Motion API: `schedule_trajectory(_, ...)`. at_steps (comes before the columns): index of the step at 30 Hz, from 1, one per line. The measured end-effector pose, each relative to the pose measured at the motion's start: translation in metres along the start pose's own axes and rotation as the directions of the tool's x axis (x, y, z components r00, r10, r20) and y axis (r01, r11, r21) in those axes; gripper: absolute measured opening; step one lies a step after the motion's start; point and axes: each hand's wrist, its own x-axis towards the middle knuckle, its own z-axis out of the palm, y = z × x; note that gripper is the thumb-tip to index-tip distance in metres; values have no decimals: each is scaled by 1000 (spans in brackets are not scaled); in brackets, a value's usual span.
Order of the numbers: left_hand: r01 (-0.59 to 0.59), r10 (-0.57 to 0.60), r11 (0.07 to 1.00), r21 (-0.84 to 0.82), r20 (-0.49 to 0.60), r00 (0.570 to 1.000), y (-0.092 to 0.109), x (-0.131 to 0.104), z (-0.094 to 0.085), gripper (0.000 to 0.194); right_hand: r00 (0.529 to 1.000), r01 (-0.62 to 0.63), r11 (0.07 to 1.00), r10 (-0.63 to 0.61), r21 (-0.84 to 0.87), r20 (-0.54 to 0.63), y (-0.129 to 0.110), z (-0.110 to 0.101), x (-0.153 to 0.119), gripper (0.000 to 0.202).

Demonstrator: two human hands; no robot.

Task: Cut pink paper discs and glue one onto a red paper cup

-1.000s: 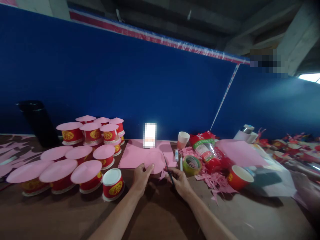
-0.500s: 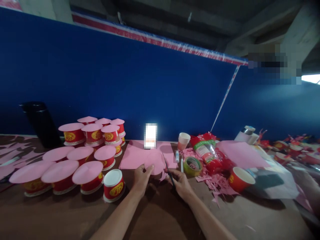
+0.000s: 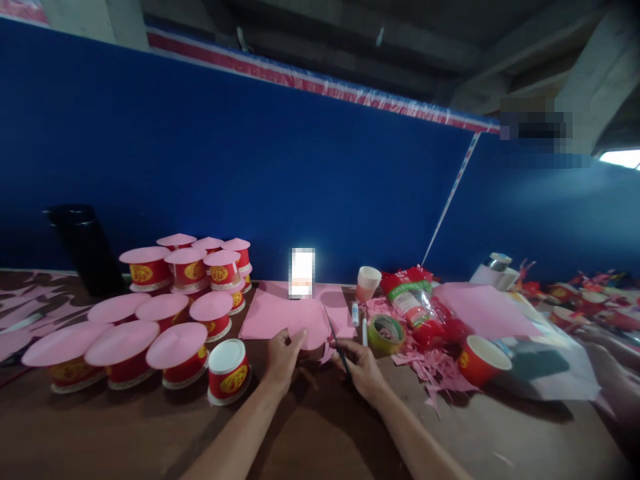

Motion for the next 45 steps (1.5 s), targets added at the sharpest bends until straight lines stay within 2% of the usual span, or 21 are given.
schedule_trajectory(24, -75, 76, 997, 19, -37, 996, -1, 3, -5, 33, 999, -39, 999, 39, -13, 16, 1, 0, -1, 39)
schedule_trajectory(45, -86, 89, 995, 43, -69, 994, -5, 7, -8, 32, 997, -63, 996, 65, -67, 32, -3, -1, -3, 36)
